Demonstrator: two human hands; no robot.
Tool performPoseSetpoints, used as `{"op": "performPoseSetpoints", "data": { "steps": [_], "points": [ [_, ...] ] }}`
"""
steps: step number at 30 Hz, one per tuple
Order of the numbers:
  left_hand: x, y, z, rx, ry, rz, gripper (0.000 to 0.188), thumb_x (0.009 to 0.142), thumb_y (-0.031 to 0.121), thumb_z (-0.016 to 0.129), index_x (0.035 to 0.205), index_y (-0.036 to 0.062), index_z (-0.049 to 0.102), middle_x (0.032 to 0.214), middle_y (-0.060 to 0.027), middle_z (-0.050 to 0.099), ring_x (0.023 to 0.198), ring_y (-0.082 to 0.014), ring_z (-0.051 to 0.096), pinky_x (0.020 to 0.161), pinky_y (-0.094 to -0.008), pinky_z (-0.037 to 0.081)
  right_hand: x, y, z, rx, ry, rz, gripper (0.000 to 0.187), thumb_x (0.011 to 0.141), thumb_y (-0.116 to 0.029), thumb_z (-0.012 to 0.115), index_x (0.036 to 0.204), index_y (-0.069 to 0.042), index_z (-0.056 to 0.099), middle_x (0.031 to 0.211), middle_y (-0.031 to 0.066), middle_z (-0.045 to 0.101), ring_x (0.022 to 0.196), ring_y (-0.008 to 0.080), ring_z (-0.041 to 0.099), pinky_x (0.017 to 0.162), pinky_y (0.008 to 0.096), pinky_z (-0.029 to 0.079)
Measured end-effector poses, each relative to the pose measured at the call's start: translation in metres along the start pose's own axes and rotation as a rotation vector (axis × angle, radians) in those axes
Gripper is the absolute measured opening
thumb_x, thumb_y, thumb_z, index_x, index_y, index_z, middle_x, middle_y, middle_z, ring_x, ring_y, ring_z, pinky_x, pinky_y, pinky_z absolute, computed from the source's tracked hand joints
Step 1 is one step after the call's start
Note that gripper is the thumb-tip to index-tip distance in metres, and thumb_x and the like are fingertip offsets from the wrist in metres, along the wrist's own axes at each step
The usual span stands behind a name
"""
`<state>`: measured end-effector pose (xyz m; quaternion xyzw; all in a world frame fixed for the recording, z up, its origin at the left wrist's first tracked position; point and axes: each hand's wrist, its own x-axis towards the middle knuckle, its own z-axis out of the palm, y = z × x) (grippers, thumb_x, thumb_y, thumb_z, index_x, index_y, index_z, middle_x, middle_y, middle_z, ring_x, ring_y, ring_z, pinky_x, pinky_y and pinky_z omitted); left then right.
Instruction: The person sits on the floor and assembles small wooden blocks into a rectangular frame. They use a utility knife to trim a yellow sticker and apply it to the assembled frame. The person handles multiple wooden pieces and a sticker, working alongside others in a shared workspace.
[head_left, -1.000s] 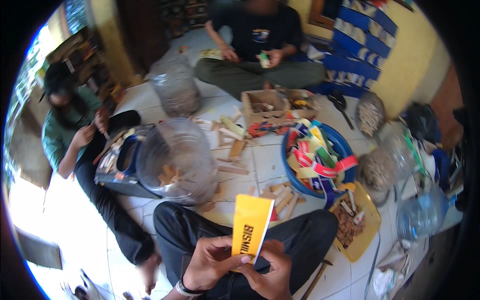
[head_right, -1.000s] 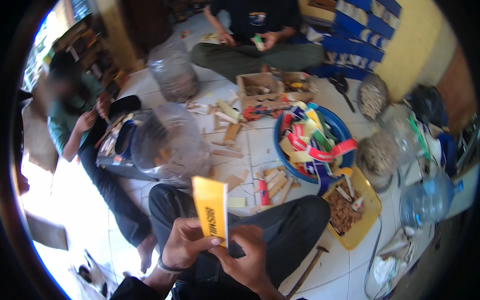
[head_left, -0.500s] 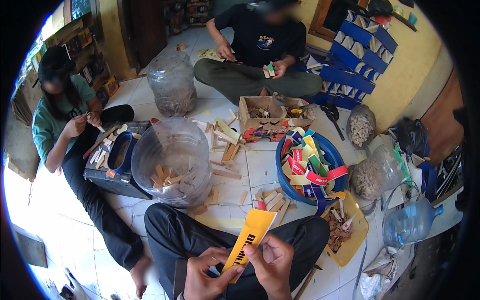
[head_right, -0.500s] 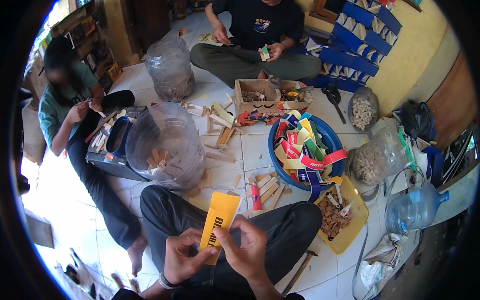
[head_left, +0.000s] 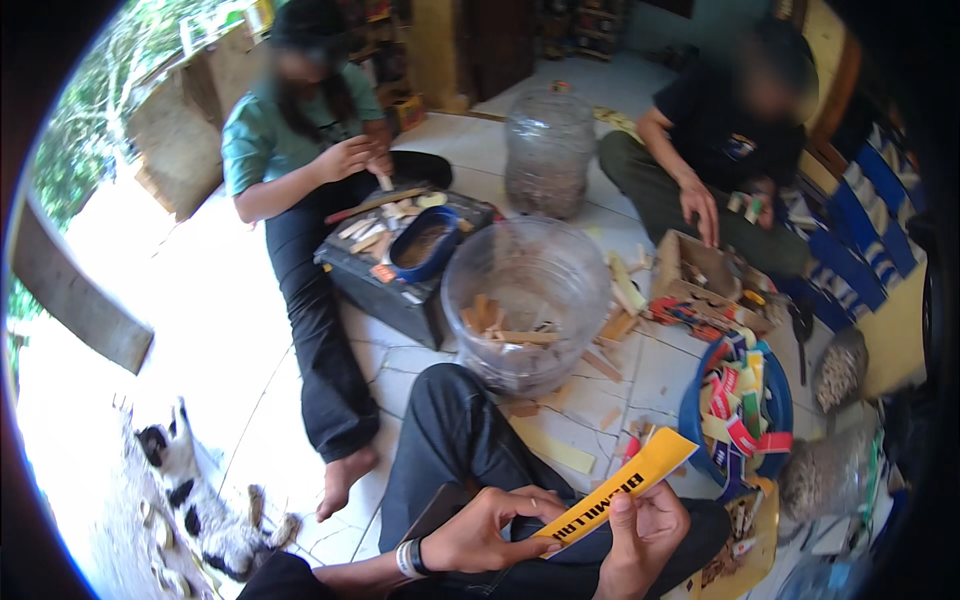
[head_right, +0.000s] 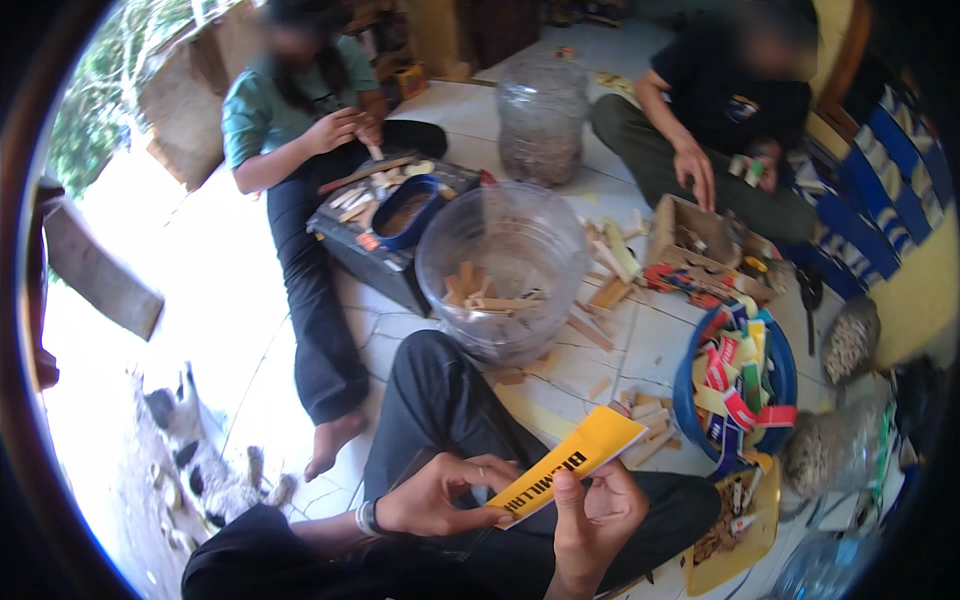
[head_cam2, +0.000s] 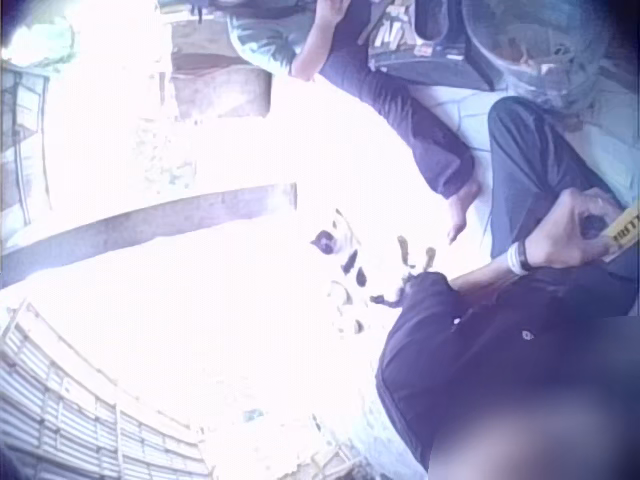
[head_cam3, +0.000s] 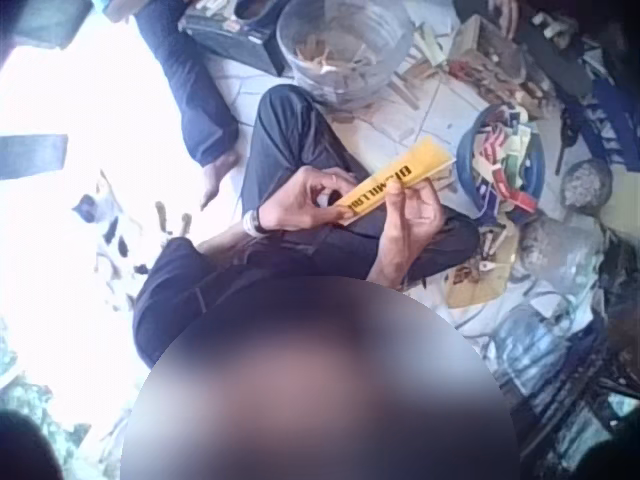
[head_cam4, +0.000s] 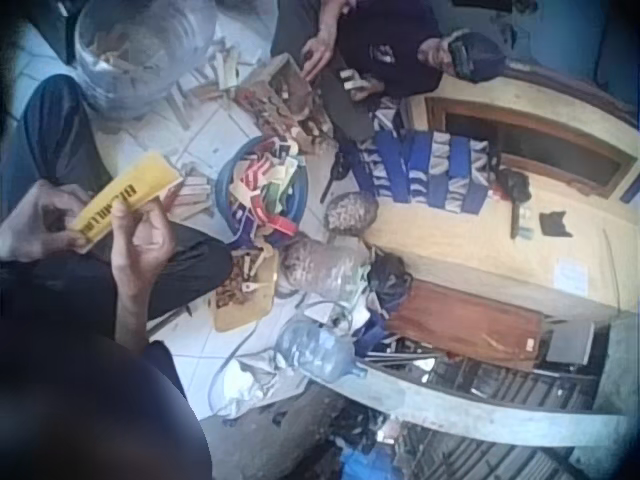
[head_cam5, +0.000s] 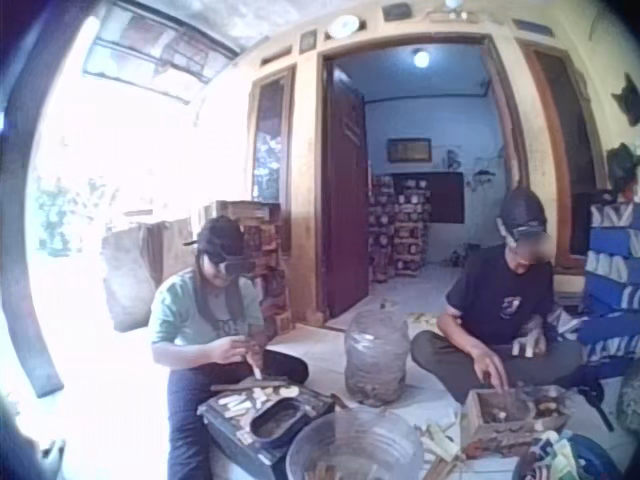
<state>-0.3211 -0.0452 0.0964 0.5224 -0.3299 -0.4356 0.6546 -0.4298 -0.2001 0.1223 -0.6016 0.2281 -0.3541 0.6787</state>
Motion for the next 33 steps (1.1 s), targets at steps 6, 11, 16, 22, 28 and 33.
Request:
{"op": "performPoseSetpoints", "data": {
  "steps": [6, 11, 16, 22, 28, 33],
  "points": [
    [-0.014, -0.001, -0.042, 0.252, 0.092, 0.06, 0.033, 0.085, 0.007, 0.082, 0.115, -0.0014, 0.073, 0.121, -0.0176, 0.071, 0.117, -0.0291, 0.066, 0.104, -0.0395, 0.049, 0.009, 0.015, 0.041, -0.159, -0.15, -0.064, 0.02, 0.089, -0.008, 0.078, 0.087, 0.003, 0.061, 0.087, 0.0087, 0.068, 0.085, 0.0153, 0.063, 0.085, 0.0317, 0.047],
    [-0.03, 0.004, -0.061, 0.586, 0.672, 0.241, 0.059, 0.071, 0.014, 0.092, 0.124, 0.0001, 0.068, 0.122, -0.0138, 0.07, 0.114, -0.0305, 0.066, 0.1, -0.0417, 0.05, 0.034, 0.022, 0.098, -0.724, -0.439, -0.565, 0.017, 0.084, -0.008, 0.079, 0.085, -0.004, 0.063, 0.081, 0.009, 0.063, 0.077, 0.0288, 0.06, 0.077, 0.0408, 0.044],
    [-0.043, -0.008, -0.059, 0.466, 1.16, 0.163, 0.059, 0.068, 0.005, 0.09, 0.122, 0.0017, 0.064, 0.113, -0.01, 0.071, 0.095, -0.0196, 0.067, 0.087, -0.0334, 0.053, 0.036, 0.038, 0.145, -0.83, -0.595, -0.788, 0.013, 0.085, -0.017, 0.077, 0.091, -0.01, 0.068, 0.086, 0.0014, 0.061, 0.085, 0.0214, 0.06, 0.086, 0.0424, 0.043],
    [-0.075, -0.014, -0.061, -0.141, 1.041, 0.165, 0.028, 0.1, 0.005, 0.063, 0.124, -0.0086, 0.06, 0.119, -0.012, 0.068, 0.11, -0.0155, 0.066, 0.1, -0.0307, 0.052, 0.012, 0.069, 0.169, -0.866, -0.612, -0.932, 0.015, 0.087, -0.017, 0.07, 0.101, -0.01, 0.07, 0.091, 0.0005, 0.064, 0.091, 0.0188, 0.064, 0.088, 0.0422, 0.044],
    [-0.082, -0.029, -0.076, -0.394, 1.217, 0.053, 0.03, 0.105, 0.022, 0.062, 0.117, -0.0053, 0.065, 0.107, -0.0076, 0.071, 0.097, -0.0115, 0.068, 0.087, -0.0257, 0.055, -0.006, 0.09, 0.177, -0.949, -0.746, -0.963, 0.02, 0.087, -0.017, 0.069, 0.105, -0.009, 0.071, 0.095, 0.001, 0.063, 0.098, 0.0181, 0.063, 0.089, 0.0425, 0.044],
    [-0.079, -0.04, -0.104, -0.392, 1.313, -0.009, 0.026, 0.104, 0.023, 0.066, 0.109, -0.0023, 0.067, 0.09, -0.0045, 0.071, 0.08, -0.0091, 0.068, 0.075, -0.0218, 0.053, 0.003, 0.076, 0.184, -0.877, -0.855, -0.892, 0.021, 0.089, -0.017, 0.07, 0.107, -0.007, 0.071, 0.099, 0.0036, 0.066, 0.103, 0.0204, 0.063, 0.095, 0.0439, 0.039]
  ]
}}
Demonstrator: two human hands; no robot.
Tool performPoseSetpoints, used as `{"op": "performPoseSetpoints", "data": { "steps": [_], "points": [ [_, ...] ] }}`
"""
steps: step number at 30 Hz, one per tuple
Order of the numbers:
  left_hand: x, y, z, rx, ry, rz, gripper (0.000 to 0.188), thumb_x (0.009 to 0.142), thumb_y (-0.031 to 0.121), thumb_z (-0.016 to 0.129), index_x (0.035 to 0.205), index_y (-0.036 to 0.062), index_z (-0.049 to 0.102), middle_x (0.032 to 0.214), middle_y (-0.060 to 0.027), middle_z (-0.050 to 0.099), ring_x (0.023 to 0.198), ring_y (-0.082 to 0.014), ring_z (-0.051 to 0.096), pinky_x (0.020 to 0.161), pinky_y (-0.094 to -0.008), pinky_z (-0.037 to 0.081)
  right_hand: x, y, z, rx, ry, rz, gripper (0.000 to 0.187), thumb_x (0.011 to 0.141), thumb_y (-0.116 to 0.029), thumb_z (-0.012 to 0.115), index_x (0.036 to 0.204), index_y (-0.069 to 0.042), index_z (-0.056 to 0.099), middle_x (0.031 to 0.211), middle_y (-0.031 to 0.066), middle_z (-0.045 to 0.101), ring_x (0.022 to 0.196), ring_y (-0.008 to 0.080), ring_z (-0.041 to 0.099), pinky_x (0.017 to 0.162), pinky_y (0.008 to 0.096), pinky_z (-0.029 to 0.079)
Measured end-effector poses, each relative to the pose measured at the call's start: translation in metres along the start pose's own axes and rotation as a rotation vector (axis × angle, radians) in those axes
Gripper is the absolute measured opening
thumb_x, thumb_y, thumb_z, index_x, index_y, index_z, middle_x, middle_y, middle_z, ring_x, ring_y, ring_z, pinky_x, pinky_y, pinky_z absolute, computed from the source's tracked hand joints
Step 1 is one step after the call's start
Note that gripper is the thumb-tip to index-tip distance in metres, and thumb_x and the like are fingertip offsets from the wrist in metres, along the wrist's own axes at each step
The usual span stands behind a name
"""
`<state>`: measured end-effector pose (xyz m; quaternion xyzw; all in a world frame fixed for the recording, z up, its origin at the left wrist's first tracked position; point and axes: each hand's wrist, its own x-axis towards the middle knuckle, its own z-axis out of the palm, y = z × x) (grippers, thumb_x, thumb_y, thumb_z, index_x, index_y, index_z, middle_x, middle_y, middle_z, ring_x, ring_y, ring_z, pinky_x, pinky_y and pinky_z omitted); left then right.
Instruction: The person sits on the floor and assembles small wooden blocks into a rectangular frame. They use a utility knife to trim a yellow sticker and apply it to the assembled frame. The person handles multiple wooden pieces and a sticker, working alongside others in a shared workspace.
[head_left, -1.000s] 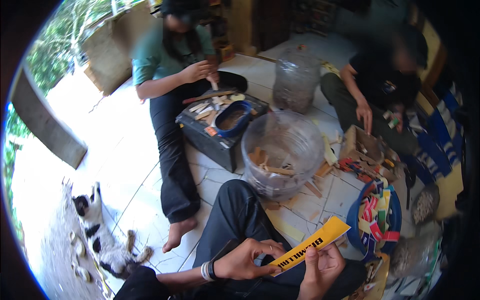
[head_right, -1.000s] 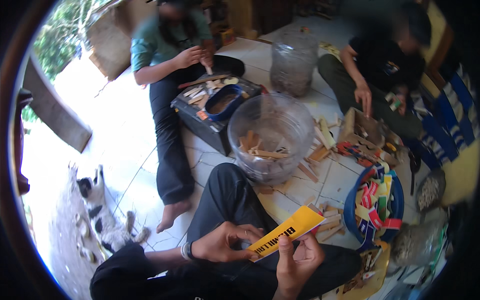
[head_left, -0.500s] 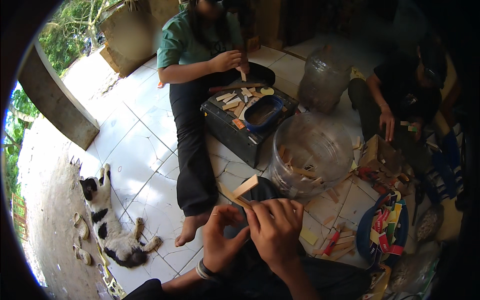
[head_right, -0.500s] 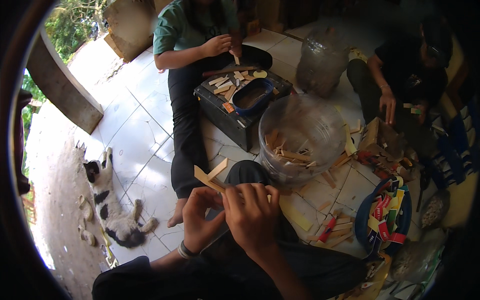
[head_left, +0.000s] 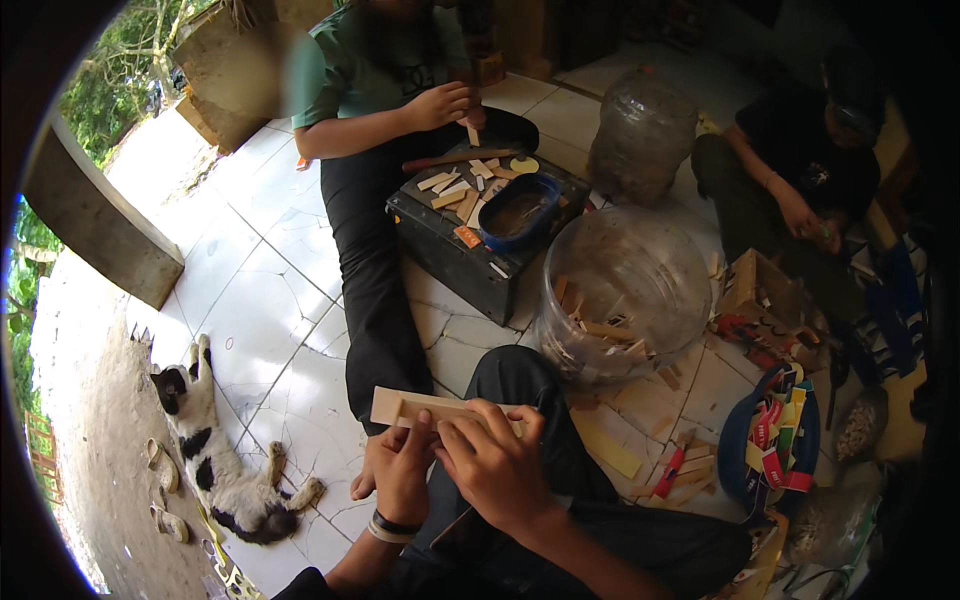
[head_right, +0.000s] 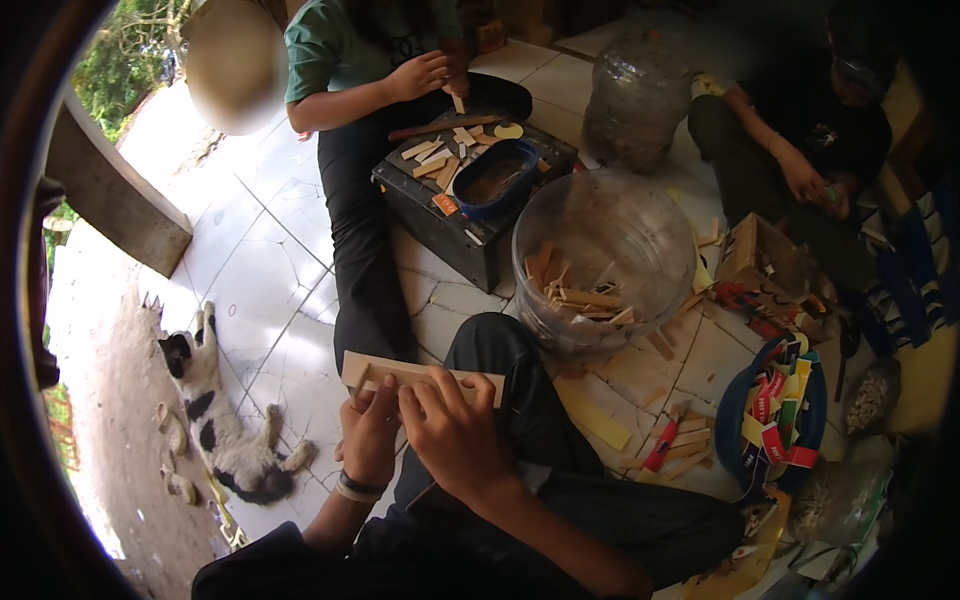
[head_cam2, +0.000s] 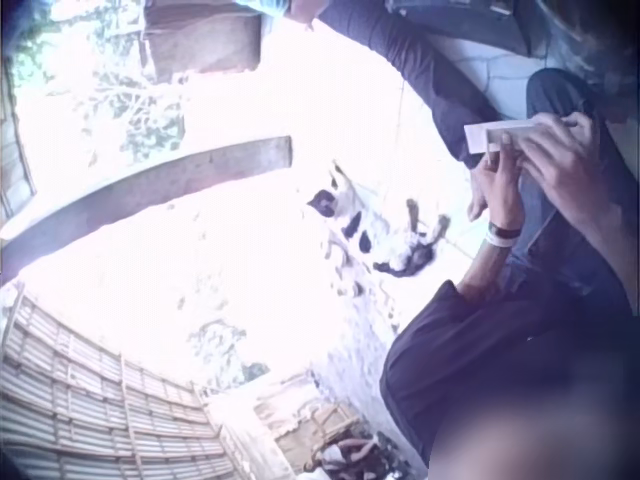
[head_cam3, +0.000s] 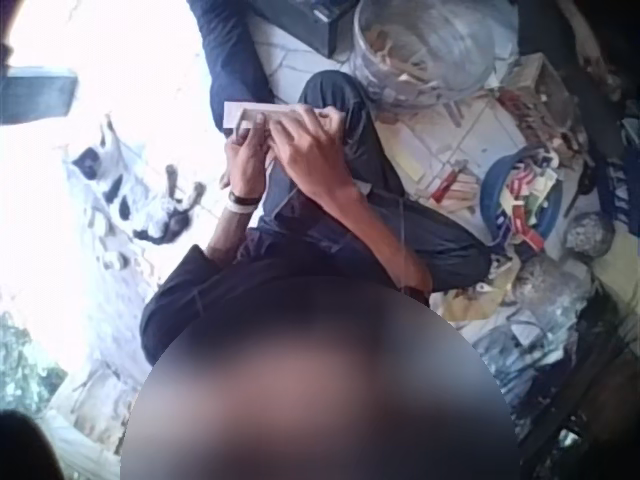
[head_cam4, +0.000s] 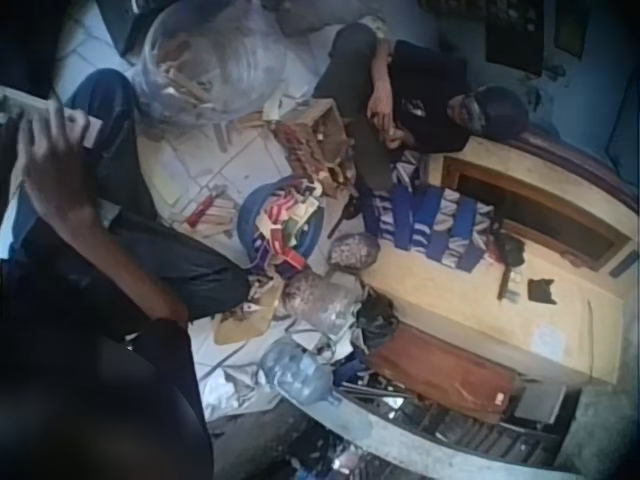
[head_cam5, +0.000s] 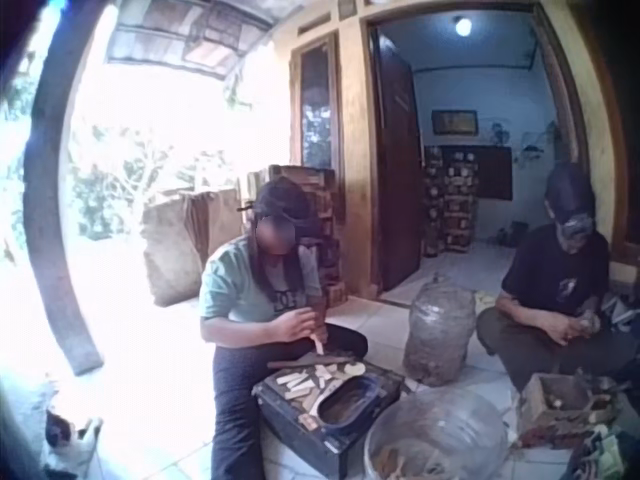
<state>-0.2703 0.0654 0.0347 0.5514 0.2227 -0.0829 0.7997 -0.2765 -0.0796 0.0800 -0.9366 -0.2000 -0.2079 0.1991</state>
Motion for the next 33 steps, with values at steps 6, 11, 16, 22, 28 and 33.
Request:
{"op": "performPoseSetpoints", "data": {
  "steps": [6, 11, 16, 22, 28, 33],
  "points": [
    [0.02, 0.031, -0.017, 0.035, 0.109, 0.277, 0.032, 0.1, 0.031, 0.07, 0.091, 0.0008, 0.069, 0.082, -0.0052, 0.07, 0.076, -0.0128, 0.068, 0.068, -0.0271, 0.056, 0.027, 0.047, -0.007, 0.278, 0.107, 0.341, 0.027, 0.091, -0.011, 0.068, 0.117, -0.001, 0.067, 0.107, 0.0133, 0.072, 0.104, 0.031, 0.067, 0.091, 0.0442, 0.046],
    [0.035, 0.047, -0.026, 0.062, 0.166, 0.448, 0.03, 0.101, 0.033, 0.068, 0.095, 0.0028, 0.068, 0.084, -0.0027, 0.068, 0.08, -0.0097, 0.065, 0.077, -0.0255, 0.053, 0.08, 0.091, 0.071, 0.331, 0.156, 0.33, 0.044, 0.09, -0.001, 0.061, 0.132, 0.008, 0.053, 0.123, 0.0248, 0.063, 0.114, 0.0412, 0.06, 0.102, 0.0485, 0.047],
    [0.046, 0.048, -0.024, 0.041, 0.215, 0.427, 0.032, 0.1, 0.034, 0.071, 0.096, 0.0018, 0.07, 0.082, -0.0034, 0.069, 0.076, -0.0093, 0.065, 0.073, -0.0242, 0.053, 0.13, 0.133, 0.122, 0.281, 0.263, 0.388, 0.05, 0.086, 0.006, 0.059, 0.135, 0.011, 0.05, 0.125, 0.0274, 0.06, 0.12, 0.0428, 0.057, 0.105, 0.0473, 0.047],
    [0.093, 0.047, 0.007, -0.028, 0.124, 0.398, 0.034, 0.097, 0.03, 0.075, 0.1, -0.0033, 0.069, 0.085, -0.0061, 0.069, 0.08, -0.0129, 0.068, 0.074, -0.0258, 0.057, 0.136, 0.144, 0.113, 0.317, 0.34, 0.37, 0.053, 0.085, 0.012, 0.052, 0.138, 0.008, 0.049, 0.131, 0.0265, 0.059, 0.123, 0.0421, 0.058, 0.106, 0.0465, 0.047],
    [0.14, 0.038, 0.041, -0.178, 0.057, 0.292, 0.03, 0.097, 0.026, 0.075, 0.105, -0.0024, 0.067, 0.087, -0.0056, 0.067, 0.081, -0.0138, 0.069, 0.076, -0.0267, 0.059, 0.049, 0.109, 0.042, 0.658, 0.203, 0.435, 0.043, 0.102, 0.004, 0.04, 0.144, 0.002, 0.047, 0.14, 0.0226, 0.059, 0.124, 0.0308, 0.063, 0.103, 0.0398, 0.051],
    [0.161, 0.031, 0.057, -0.255, 0.005, 0.242, 0.031, 0.096, 0.024, 0.075, 0.109, -0.0022, 0.065, 0.096, -0.0067, 0.068, 0.088, -0.0174, 0.071, 0.083, -0.0299, 0.061, -0.045, 0.096, -0.012, 0.601, -0.014, 0.516, 0.031, 0.103, 0.0, 0.044, 0.129, 0.003, 0.061, 0.121, 0.019, 0.071, 0.114, 0.0289, 0.07, 0.099, 0.0387, 0.054]
  ]
}}
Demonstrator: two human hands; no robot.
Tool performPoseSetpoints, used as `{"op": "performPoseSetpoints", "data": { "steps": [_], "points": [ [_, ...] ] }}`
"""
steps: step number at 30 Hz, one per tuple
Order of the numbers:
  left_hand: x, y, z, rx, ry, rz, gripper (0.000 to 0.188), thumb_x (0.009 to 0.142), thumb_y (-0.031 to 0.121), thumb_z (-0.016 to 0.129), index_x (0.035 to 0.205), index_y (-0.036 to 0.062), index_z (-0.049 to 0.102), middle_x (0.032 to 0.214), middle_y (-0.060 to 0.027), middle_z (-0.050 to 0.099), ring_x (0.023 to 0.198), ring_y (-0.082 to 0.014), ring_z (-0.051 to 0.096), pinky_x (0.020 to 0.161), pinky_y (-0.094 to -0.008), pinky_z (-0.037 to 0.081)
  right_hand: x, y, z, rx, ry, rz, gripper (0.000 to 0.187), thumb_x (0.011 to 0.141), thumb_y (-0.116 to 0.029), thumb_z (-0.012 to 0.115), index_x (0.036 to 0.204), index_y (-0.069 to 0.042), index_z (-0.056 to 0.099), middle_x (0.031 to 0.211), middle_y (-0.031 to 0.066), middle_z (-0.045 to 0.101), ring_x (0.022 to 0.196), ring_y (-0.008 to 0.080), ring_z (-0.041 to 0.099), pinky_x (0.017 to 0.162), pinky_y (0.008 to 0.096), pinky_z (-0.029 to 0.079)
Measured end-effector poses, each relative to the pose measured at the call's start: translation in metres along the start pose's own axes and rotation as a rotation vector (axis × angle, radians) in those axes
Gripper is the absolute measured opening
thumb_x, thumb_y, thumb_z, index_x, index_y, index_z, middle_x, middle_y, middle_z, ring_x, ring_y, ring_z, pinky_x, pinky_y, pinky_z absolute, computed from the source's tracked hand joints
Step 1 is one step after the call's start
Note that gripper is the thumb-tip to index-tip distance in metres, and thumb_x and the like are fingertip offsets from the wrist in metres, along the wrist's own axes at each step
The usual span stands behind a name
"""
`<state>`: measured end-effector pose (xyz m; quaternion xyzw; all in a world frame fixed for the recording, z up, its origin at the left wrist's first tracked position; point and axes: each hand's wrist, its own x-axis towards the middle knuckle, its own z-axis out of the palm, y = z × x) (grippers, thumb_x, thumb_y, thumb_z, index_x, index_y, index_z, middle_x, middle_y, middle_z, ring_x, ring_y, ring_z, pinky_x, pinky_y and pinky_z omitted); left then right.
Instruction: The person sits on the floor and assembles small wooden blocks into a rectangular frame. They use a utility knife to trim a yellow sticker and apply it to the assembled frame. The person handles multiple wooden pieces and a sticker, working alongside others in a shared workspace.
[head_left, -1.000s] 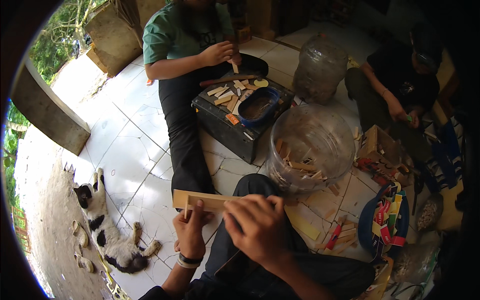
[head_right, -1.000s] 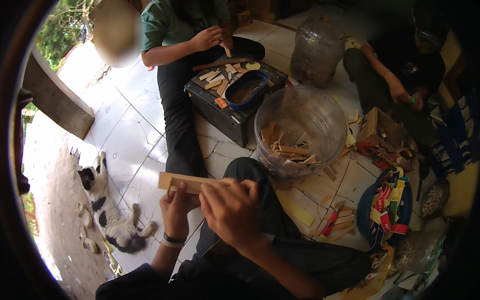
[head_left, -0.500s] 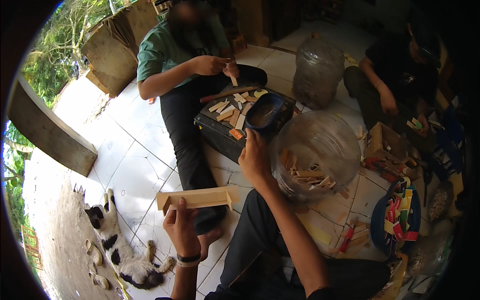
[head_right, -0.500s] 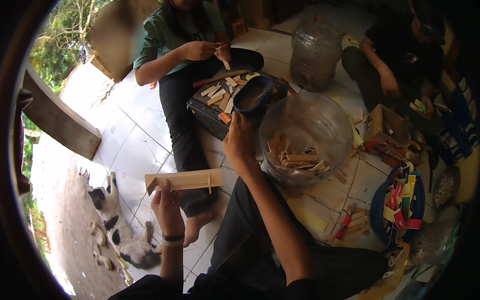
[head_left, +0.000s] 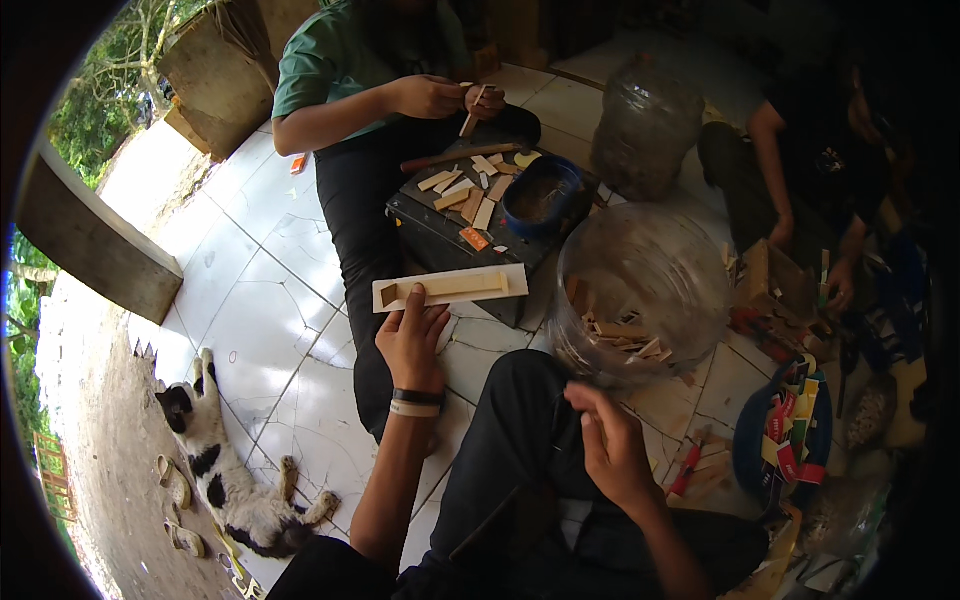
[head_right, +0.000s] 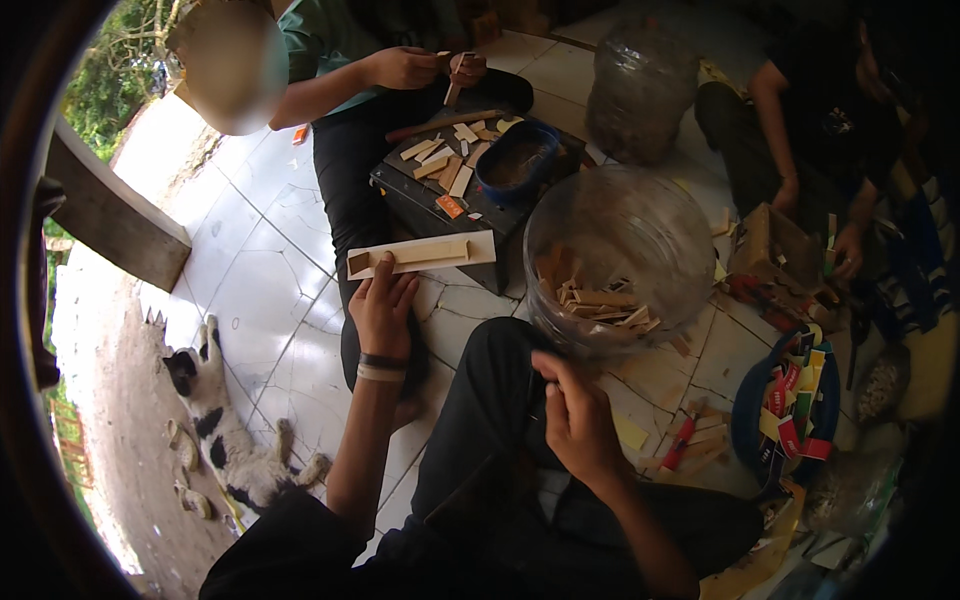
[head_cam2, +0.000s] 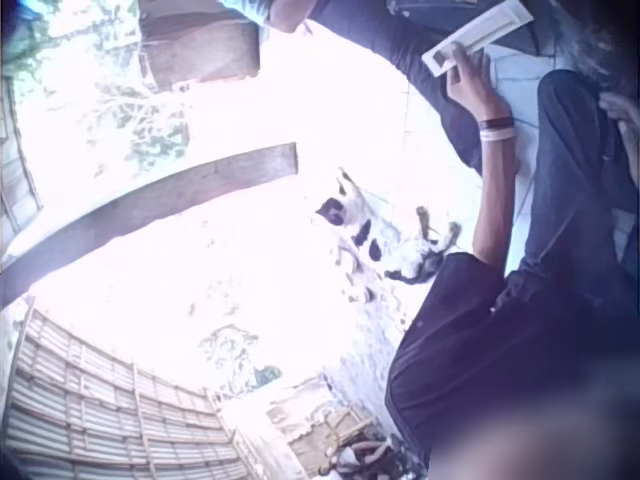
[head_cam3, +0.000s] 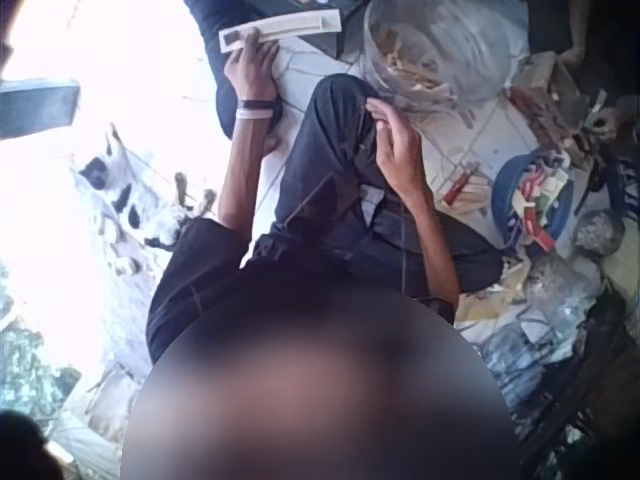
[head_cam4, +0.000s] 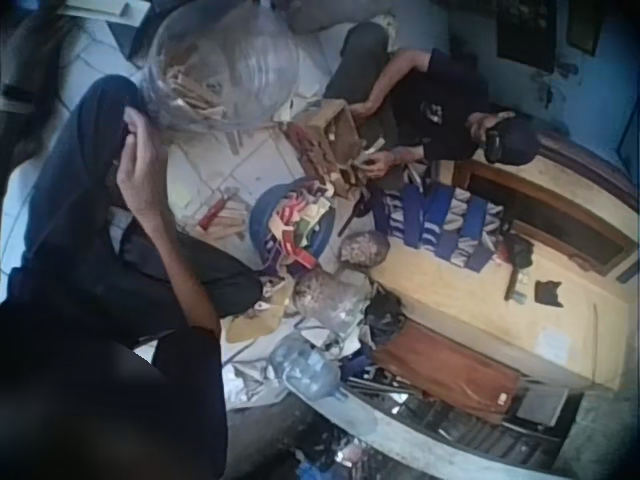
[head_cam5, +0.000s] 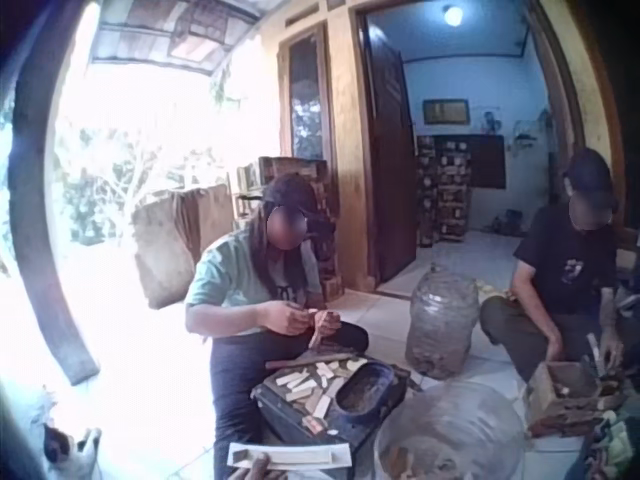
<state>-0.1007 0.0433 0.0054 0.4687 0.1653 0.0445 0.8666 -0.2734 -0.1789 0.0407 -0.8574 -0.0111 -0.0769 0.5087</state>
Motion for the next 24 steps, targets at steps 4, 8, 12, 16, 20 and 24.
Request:
{"op": "performPoseSetpoints", "data": {
  "steps": [4, 8, 12, 16, 20, 24],
  "points": [
    [0.018, -0.015, 0.009, -0.009, 0.067, -0.017, 0.036, 0.094, 0.023, 0.078, 0.111, -0.0063, 0.066, 0.098, -0.0126, 0.071, 0.083, -0.0222, 0.073, 0.077, -0.032, 0.063, -0.055, 0.056, -0.048, -0.384, -0.207, 0.405, 0.017, 0.096, -0.012, 0.065, 0.097, 0.003, 0.074, 0.085, 0.0195, 0.074, 0.078, 0.0326, 0.074, 0.076, 0.0391, 0.057],
    [0.026, -0.029, 0.015, 0.018, 0.09, 0.002, 0.039, 0.092, 0.023, 0.08, 0.111, -0.008, 0.065, 0.103, -0.0167, 0.071, 0.087, -0.0281, 0.075, 0.077, -0.0337, 0.064, -0.098, 0.129, -0.081, -0.802, -0.031, 0.591, 0.039, 0.093, -0.024, 0.072, 0.12, 0.003, 0.065, 0.102, 0.0244, 0.072, 0.09, 0.0375, 0.072, 0.081, 0.0453, 0.055],
    [0.027, -0.038, 0.014, 0.036, 0.1, 0.012, 0.038, 0.091, 0.021, 0.08, 0.111, -0.0086, 0.066, 0.103, -0.0175, 0.071, 0.087, -0.0279, 0.075, 0.077, -0.0342, 0.064, -0.13, 0.182, -0.087, -0.903, 0.082, 0.812, 0.07, 0.09, -0.025, 0.075, 0.143, 0.009, 0.044, 0.121, 0.0321, 0.065, 0.108, 0.0419, 0.067, 0.09, 0.0478, 0.054],
    [0.029, -0.046, 0.012, 0.023, 0.113, 0.017, 0.036, 0.091, 0.021, 0.081, 0.108, -0.0073, 0.067, 0.097, -0.0144, 0.072, 0.084, -0.025, 0.074, 0.076, -0.0333, 0.063, -0.137, 0.219, -0.078, -0.93, 0.063, 0.958, 0.086, 0.093, -0.026, 0.075, 0.152, 0.011, 0.026, 0.138, 0.0337, 0.052, 0.118, 0.0433, 0.062, 0.098, 0.0485, 0.054],
    [0.03, -0.051, 0.01, 0.025, 0.127, 0.031, 0.033, 0.09, 0.02, 0.082, 0.105, -0.006, 0.068, 0.092, -0.0108, 0.072, 0.079, -0.0205, 0.072, 0.075, -0.0323, 0.062, -0.133, 0.226, -0.08, -1.068, 0.131, 1.016, 0.088, 0.092, -0.022, 0.076, 0.155, 0.006, 0.022, 0.137, 0.0329, 0.053, 0.123, 0.0444, 0.06, 0.102, 0.0505, 0.053],
    [0.03, -0.052, 0.009, -0.001, 0.12, -0.006, 0.033, 0.089, 0.02, 0.083, 0.106, -0.0025, 0.068, 0.095, -0.0083, 0.071, 0.083, -0.0178, 0.071, 0.079, -0.0302, 0.06, -0.14, 0.223, -0.088, -0.869, 0.281, 1.078, 0.074, 0.082, -0.008, 0.078, 0.144, 0.004, 0.039, 0.131, 0.0349, 0.058, 0.12, 0.0425, 0.063, 0.097, 0.0486, 0.054]
  ]
}}
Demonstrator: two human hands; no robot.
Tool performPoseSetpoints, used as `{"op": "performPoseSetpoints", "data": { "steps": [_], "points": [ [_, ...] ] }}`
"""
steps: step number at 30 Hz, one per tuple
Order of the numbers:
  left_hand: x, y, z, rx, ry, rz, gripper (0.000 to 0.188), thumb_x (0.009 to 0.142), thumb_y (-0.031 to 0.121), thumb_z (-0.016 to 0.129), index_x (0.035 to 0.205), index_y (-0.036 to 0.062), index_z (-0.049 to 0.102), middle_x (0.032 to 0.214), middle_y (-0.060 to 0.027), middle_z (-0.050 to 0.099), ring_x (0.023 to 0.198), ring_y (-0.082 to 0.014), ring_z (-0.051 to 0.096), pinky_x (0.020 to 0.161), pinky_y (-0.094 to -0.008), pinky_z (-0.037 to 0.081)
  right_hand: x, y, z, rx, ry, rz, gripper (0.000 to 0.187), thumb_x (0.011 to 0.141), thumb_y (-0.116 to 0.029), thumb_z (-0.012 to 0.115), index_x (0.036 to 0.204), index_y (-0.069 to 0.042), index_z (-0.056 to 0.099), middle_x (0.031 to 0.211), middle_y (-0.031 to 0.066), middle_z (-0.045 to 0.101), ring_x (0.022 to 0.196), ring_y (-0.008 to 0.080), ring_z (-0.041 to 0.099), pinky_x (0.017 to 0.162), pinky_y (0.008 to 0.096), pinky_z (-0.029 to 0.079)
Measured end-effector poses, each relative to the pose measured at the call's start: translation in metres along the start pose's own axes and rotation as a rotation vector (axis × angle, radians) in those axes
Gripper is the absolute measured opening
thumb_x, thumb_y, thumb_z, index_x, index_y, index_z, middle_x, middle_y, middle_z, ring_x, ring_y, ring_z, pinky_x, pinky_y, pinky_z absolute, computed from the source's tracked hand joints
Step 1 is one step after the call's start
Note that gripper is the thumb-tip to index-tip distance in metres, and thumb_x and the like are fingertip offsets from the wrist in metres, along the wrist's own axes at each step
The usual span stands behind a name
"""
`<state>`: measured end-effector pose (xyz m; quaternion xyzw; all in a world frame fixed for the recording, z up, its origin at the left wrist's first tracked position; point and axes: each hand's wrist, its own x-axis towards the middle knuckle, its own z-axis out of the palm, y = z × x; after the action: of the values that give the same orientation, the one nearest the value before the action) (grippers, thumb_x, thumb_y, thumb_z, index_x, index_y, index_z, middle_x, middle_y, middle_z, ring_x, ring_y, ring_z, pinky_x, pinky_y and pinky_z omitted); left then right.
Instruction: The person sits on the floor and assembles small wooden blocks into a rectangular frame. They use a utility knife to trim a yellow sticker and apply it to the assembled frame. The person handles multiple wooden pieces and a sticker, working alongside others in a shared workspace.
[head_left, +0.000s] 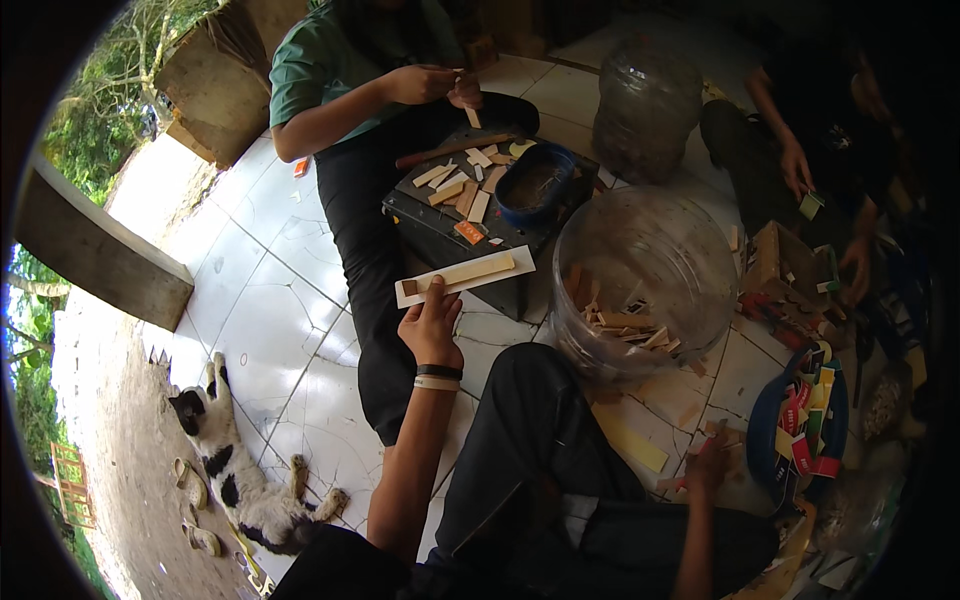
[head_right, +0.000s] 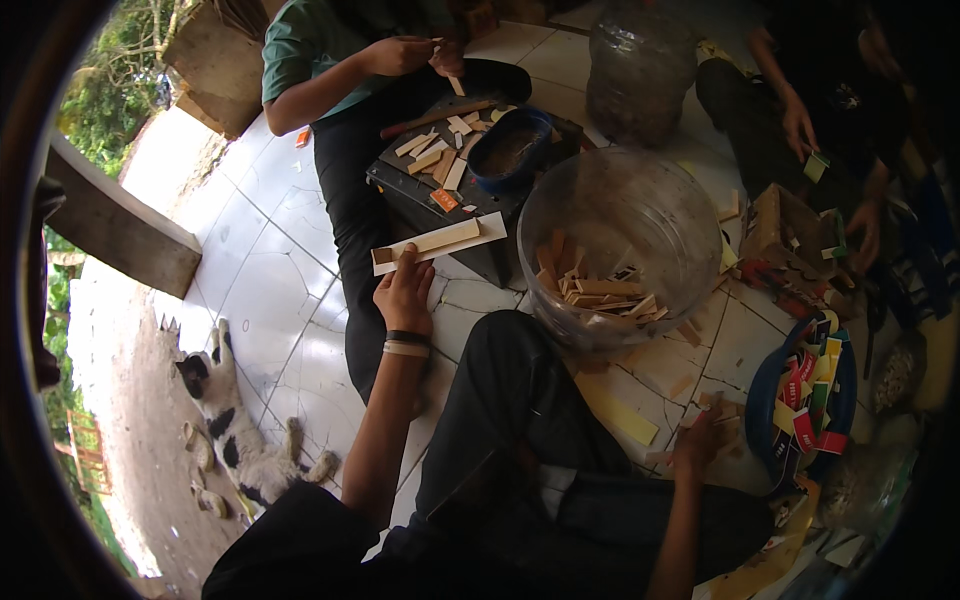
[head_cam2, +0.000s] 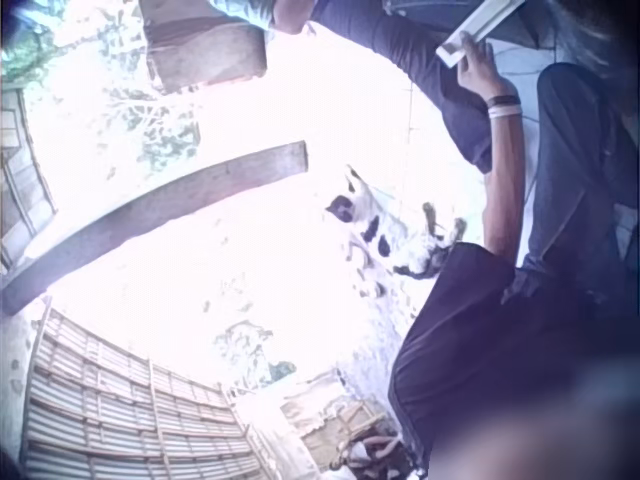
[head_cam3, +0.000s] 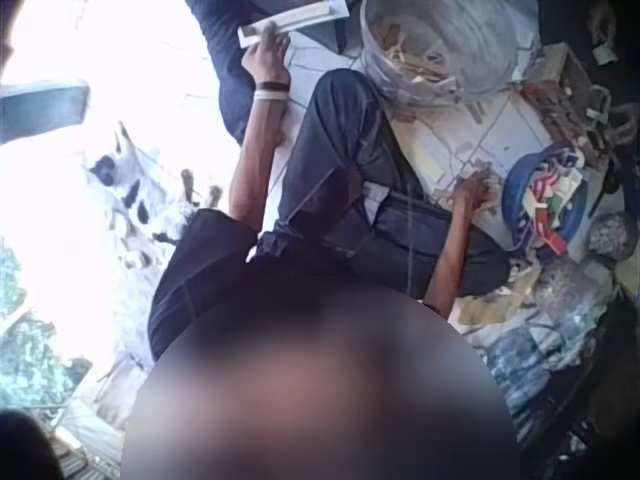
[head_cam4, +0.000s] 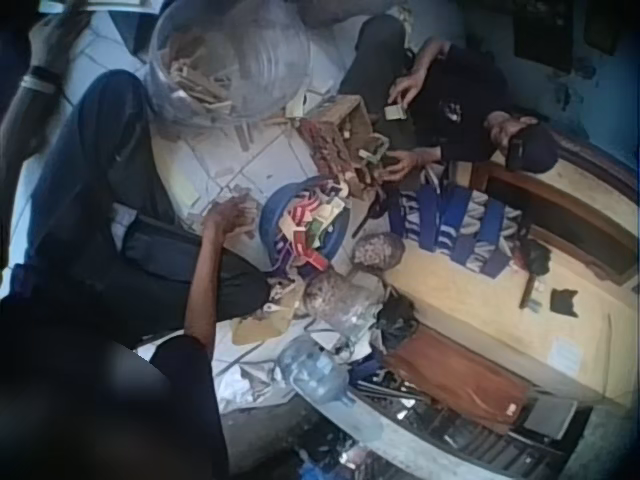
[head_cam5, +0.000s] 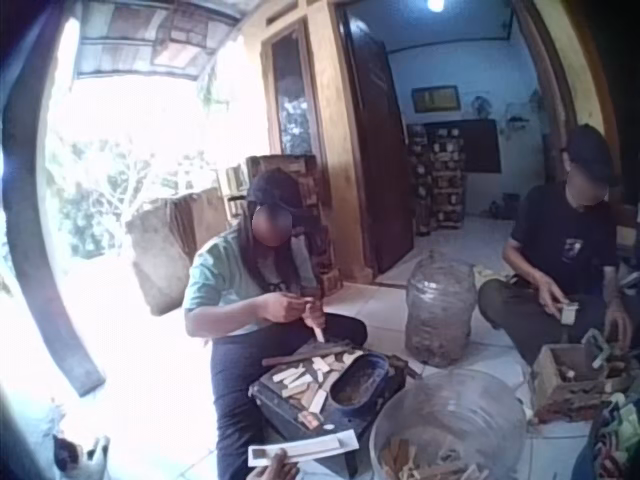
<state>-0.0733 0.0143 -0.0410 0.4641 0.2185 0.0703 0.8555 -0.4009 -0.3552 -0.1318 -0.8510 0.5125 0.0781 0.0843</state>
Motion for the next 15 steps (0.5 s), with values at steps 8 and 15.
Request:
{"op": "performPoseSetpoints", "data": {
  "steps": [8, 15],
  "points": [
    [0.001, -0.004, 0.002, -0.043, 0.016, 0.049, 0.028, 0.089, 0.017, 0.083, 0.1, -0.0055, 0.07, 0.087, -0.0084, 0.071, 0.074, -0.0146, 0.07, 0.068, -0.0254, 0.06, 0.018, 0.022, 0.002, 0.145, 0.172, -0.311, 0.037, 0.096, -0.011, 0.062, 0.128, 0.001, 0.049, 0.104, 0.022, 0.062, 0.095, 0.0366, 0.067, 0.08, 0.0445, 0.058],
    [0.006, -0.01, 0.002, -0.021, -0.017, 0.066, 0.028, 0.091, 0.016, 0.081, 0.103, -0.0066, 0.069, 0.089, -0.0099, 0.072, 0.071, -0.0122, 0.068, 0.069, -0.0226, 0.058, -0.098, -0.088, -0.11, 0.823, -0.346, -0.366, 0.031, 0.106, -0.013, 0.046, 0.134, 0.0, 0.052, 0.081, 0.0096, 0.061, 0.06, 0.0123, 0.063, 0.048, 0.0284, 0.051]
  ]
}}
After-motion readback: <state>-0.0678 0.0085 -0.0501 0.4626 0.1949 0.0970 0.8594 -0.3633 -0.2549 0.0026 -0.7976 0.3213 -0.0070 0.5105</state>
